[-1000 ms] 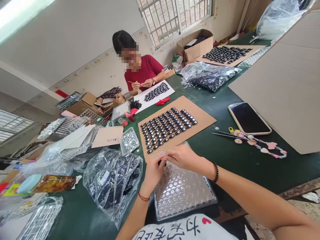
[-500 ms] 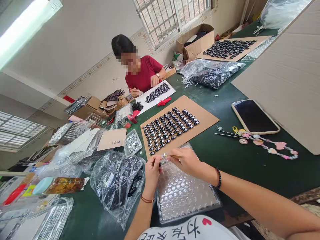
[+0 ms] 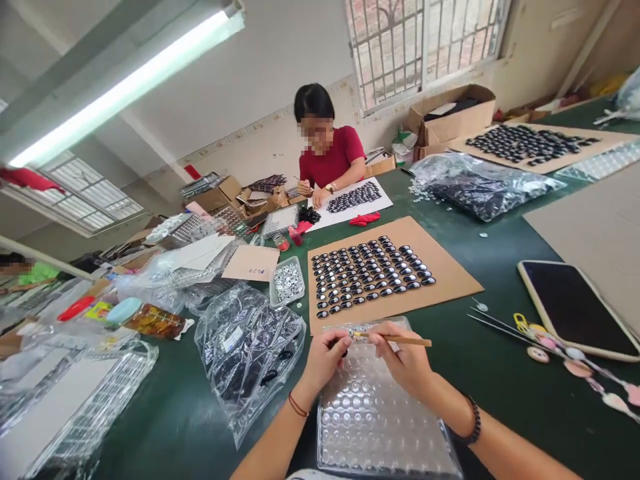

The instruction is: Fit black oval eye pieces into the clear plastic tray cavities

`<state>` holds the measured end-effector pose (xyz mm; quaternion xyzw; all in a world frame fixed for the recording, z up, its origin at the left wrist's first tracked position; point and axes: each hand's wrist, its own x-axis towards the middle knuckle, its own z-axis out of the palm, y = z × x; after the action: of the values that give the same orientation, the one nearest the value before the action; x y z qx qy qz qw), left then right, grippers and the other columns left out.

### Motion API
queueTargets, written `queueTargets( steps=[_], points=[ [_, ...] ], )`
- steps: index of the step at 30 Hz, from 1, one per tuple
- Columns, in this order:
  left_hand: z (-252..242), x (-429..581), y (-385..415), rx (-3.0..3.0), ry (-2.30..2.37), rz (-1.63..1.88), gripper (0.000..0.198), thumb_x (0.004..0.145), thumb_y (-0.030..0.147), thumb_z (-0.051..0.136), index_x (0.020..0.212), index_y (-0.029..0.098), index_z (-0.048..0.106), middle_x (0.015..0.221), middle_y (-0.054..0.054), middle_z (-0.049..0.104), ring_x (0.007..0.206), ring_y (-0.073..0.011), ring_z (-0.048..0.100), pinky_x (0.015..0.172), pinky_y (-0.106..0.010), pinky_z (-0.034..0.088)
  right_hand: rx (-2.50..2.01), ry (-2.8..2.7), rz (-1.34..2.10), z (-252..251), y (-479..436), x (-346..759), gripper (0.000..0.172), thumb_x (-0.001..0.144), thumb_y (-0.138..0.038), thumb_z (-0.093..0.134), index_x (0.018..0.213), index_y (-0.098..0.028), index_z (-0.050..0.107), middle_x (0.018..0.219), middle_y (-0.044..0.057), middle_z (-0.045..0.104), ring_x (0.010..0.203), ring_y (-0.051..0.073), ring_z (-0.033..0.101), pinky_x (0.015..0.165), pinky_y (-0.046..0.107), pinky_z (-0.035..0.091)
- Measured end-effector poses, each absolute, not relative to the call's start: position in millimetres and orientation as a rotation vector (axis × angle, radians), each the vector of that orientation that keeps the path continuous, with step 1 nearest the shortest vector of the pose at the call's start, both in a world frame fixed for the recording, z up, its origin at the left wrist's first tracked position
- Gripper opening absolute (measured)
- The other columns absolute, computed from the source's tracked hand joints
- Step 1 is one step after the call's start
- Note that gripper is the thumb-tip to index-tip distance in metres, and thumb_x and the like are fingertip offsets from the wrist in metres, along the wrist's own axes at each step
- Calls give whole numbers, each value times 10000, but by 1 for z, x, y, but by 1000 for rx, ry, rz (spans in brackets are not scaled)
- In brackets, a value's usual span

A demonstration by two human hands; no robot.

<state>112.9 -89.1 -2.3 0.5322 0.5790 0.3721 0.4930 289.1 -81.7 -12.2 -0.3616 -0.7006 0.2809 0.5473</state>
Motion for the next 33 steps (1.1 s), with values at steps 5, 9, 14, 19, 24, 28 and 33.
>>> queueTargets(
  steps=[5,9,14,19,24,28,33],
  points=[
    [2,109,-90,1237,1322,895,383,668,392,635,936,125,691,508,30,483,357,-55,388,368,-181,323,-842,-1663,772,-13,-86,291,159,879,-226,426,775,-192,541,549,-10,565,507,122,569,499,223,457],
    [6,112,-99,1228,1312,921,361,683,399,623,913,134,705,487,27,474,370,-61,376,378,-189,319,-815,-1706,794,-14,-90,288,152,874,-226,428,793,-198,554,547,-9,563,486,125,559,486,232,459],
    [14,104,-98,1294,1268,912,272,700,346,628,871,154,716,486,34,473,382,-56,381,397,-186,304,-864,-1662,848,-12,-91,288,151,878,-241,427,811,-198,555,535,1,582,470,136,563,473,245,467],
    [24,68,-62,842,1380,1395,395,672,465,641,901,145,674,477,64,424,358,-23,339,368,-153,264,-925,-1548,831,-4,-88,292,147,885,-251,424,816,-202,545,510,-3,579,544,150,600,553,258,500],
    [16,72,-58,733,1355,1394,470,679,553,582,926,157,631,505,72,426,345,-18,342,348,-141,256,-926,-1605,846,-8,-91,291,138,883,-240,428,826,-206,548,524,-6,570,541,149,591,542,265,495],
    [6,104,-82,981,1296,1055,337,575,412,719,726,115,673,496,22,524,364,-64,421,356,-183,302,-887,-1658,799,-13,-94,291,109,872,-215,441,850,-202,547,548,-5,560,484,131,542,489,262,463],
    [-1,117,-90,1440,1414,799,194,730,309,580,769,157,693,610,-18,626,493,-102,474,477,-207,351,-889,-1707,660,-10,-89,293,75,845,-183,483,853,-210,553,570,-5,555,487,125,531,482,253,442]
  ],
)
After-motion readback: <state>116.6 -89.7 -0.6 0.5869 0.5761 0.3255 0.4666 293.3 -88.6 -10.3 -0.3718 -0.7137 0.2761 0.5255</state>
